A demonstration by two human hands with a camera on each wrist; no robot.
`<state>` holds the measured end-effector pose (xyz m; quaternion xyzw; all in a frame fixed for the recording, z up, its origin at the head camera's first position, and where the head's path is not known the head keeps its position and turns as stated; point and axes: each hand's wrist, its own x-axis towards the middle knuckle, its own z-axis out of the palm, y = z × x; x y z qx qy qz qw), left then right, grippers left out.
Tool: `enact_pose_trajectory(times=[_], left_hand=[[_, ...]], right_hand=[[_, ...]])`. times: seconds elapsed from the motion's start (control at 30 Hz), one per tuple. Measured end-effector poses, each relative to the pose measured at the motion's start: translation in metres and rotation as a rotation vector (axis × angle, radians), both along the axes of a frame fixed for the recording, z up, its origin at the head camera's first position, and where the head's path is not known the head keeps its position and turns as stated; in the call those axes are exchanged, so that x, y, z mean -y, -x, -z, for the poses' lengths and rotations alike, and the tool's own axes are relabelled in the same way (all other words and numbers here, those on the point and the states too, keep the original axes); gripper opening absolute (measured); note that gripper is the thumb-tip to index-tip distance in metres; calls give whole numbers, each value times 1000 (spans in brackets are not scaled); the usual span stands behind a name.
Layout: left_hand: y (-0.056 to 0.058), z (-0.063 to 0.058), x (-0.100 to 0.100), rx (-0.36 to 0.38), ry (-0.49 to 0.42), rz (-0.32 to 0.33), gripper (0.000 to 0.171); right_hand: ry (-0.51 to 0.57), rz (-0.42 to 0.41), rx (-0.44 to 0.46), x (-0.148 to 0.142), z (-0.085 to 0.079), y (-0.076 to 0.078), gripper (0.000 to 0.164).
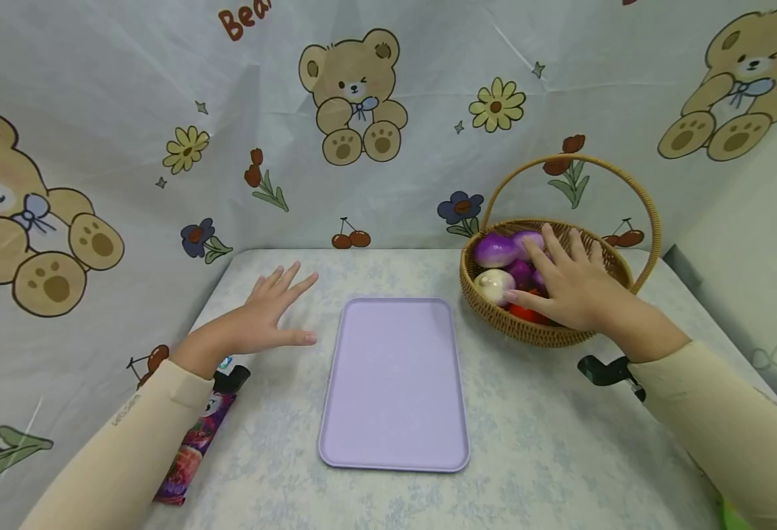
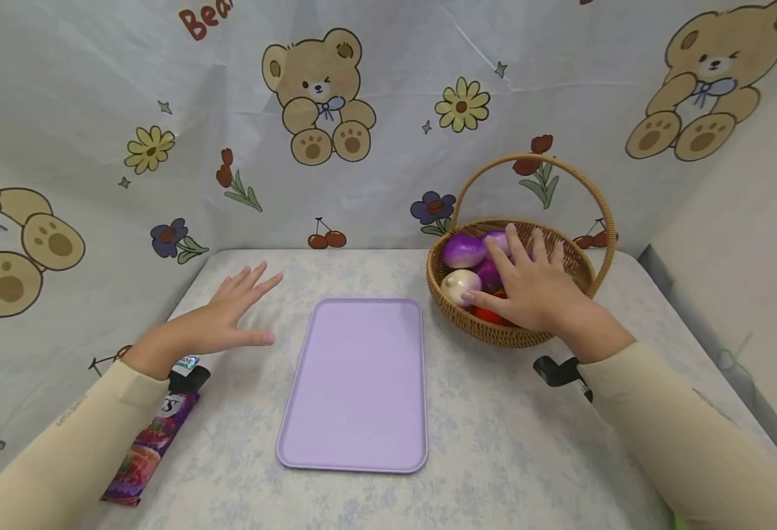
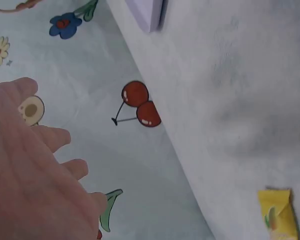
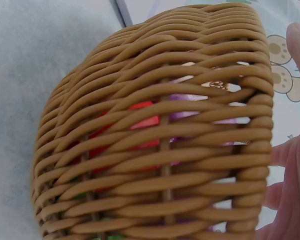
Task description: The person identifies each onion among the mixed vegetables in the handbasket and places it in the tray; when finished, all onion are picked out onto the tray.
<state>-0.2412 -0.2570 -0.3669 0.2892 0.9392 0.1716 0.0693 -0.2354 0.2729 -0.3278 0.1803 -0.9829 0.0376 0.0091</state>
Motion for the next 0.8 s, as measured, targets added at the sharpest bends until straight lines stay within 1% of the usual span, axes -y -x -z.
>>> enact_pose_trajectory(times=[0.13,0.23,0.37,0.43,0.53,0.63,0.73,0.8], left_hand=[[-14,4,-6,11,-47,35,107],[-26,7,-11,24,-86,43,110],[-41,14,-19,62,-155,23,118],[-47,19,-22,83,-176,2,122],[-57,28,-28,98,-180,-25,128],[-69,37,-33,119,-186,-49,132],[-82,46,-39,135,-185,-53,138],[-91,49,-44,151,-184,-45,141]], right_hand=[[17,-4,22,2,-2,3,107],[41,-4,41,6,-3,6,107],[59,1,44,13,-2,10,108],[66,4,41,16,-1,12,109],[83,7,49,21,-1,16,109],[113,5,66,26,-1,20,109],[143,10,83,32,-3,26,109],[166,20,99,36,-5,30,110]])
